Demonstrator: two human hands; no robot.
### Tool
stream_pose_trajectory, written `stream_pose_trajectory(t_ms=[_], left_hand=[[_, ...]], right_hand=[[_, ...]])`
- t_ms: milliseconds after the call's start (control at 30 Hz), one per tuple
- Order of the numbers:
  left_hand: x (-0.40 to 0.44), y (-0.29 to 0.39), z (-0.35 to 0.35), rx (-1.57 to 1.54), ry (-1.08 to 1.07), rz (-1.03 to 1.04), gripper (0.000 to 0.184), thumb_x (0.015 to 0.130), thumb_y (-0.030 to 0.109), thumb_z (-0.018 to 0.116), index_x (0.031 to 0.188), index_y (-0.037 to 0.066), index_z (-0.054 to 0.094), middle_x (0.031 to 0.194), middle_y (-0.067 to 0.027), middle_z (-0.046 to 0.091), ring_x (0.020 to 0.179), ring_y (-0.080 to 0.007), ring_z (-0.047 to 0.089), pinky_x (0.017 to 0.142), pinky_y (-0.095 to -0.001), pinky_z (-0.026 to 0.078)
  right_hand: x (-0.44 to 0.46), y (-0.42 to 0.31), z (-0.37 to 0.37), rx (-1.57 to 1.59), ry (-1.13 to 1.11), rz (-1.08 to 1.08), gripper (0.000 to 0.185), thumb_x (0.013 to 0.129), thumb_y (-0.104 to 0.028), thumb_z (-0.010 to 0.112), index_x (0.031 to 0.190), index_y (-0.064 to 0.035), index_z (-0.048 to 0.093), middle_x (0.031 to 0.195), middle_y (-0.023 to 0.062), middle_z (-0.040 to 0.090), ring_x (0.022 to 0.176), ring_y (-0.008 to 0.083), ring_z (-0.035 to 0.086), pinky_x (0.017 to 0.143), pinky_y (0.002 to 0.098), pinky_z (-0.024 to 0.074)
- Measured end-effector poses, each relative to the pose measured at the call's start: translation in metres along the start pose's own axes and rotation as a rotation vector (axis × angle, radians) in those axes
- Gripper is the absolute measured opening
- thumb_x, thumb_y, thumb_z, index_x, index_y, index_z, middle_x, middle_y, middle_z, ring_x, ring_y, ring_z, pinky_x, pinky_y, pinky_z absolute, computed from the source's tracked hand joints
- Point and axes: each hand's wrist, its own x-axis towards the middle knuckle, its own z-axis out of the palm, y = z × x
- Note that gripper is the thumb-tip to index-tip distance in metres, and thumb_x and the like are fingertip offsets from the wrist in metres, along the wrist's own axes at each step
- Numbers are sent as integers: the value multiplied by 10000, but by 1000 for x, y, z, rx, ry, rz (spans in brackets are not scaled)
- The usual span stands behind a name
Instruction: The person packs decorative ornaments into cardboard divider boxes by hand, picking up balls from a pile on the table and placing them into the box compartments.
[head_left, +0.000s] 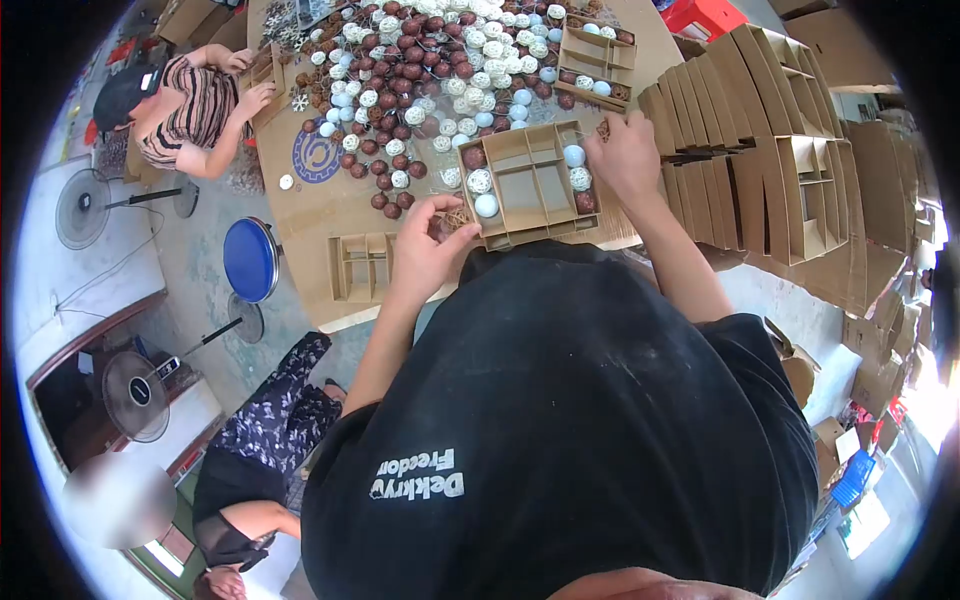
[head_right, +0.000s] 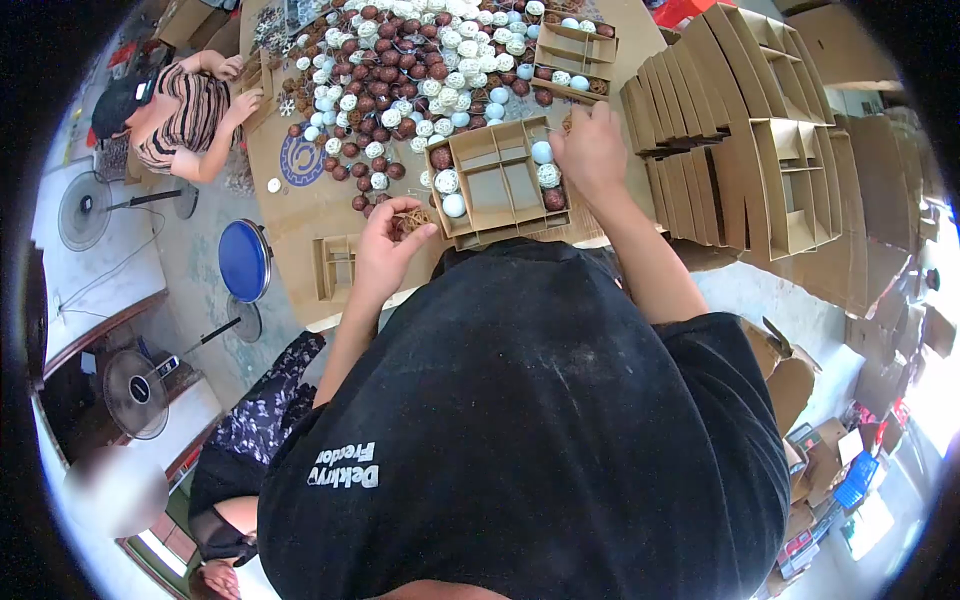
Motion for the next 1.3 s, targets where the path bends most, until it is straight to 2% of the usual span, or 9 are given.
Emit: stream_pose_trajectory(t_ms=[167, 233, 367, 533, 733, 800, 933, 1000, 1300], left_hand=[[1, -5, 0, -431, 10, -167, 327, 942, 119, 761, 1218, 1, 630, 1091, -51, 684, 940, -82, 633, 793, -244, 511], [4, -1, 1, -646, -3, -242, 331, 971, 87, 719, 1260, -17, 594, 1102, -65, 683, 959, -96, 650, 817, -252, 530], [11, -7, 9, -575, 28, -211, 327, 977, 55, 696, 1272, -19, 576, 1125, -76, 687, 1016, -118, 660, 899, -267, 538], [13, -23, 25, -619, 28, -152, 349, 958, 51, 719, 1267, -16, 571, 1134, -82, 692, 1035, -119, 659, 915, -268, 536], [12, -37, 35, -307, -63, -173, 368, 923, 40, 740, 1259, 24, 591, 1185, -83, 670, 1063, -164, 663, 920, -301, 540], [11, -24, 33, 227, -75, 31, 351, 847, 82, 788, 1172, 72, 655, 1147, -97, 610, 1048, -250, 661, 892, -354, 547], [11, -23, 39, 248, -105, 89, 344, 815, 106, 796, 1137, 94, 675, 1111, -123, 601, 1033, -317, 635, 874, -402, 541], [14, -26, 40, 448, -149, 324, 329, 806, 106, 793, 1116, 79, 686, 1067, -123, 588, 995, -320, 638, 841, -417, 543], [18, -24, 48, 536, -261, 160, 340, 796, 183, 822, 1083, 71, 678, 1037, -122, 579, 945, -338, 642, 786, -463, 533]], right_hand=[[3, -2, 2, -19, 20, -34, 296, 833, -195, 722, 1069, -19, 685, 1072, 173, 556, 1053, 371, 576, 849, 506, 539], [7, 5, 17, 69, 49, -190, 310, 822, -162, 728, 1101, -35, 687, 1029, 153, 581, 1015, 354, 592, 862, 460, 532], [8, 2, 36, 169, -25, -369, 446, 848, -166, 750, 1254, -53, 605, 1076, 164, 605, 1017, 367, 606, 897, 457, 525], [11, 18, 46, 247, -124, -296, 353, 882, -199, 751, 1195, -62, 659, 1075, 155, 623, 1034, 367, 616, 891, 456, 527], [10, 17, 53, 259, -114, -283, 296, 909, -219, 722, 1147, -47, 691, 1038, 179, 622, 986, 396, 627, 857, 479, 529], [7, 13, 49, 345, -40, -263, 332, 920, -229, 710, 1192, -45, 668, 1058, 171, 625, 1007, 391, 634, 858, 477, 535], [-4, 9, 38, 326, -95, -185, 359, 923, -222, 705, 1228, -40, 645, 1080, 170, 626, 1025, 390, 638, 857, 476, 541], [-6, 12, 40, 319, -68, -219, 369, 924, -230, 705, 1234, -41, 640, 1089, 171, 624, 1023, 391, 639, 860, 478, 541], [-26, 11, 28, 296, -113, -138, 375, 918, -223, 694, 1234, -29, 631, 1136, 189, 631, 1054, 400, 636, 881, 478, 537]])
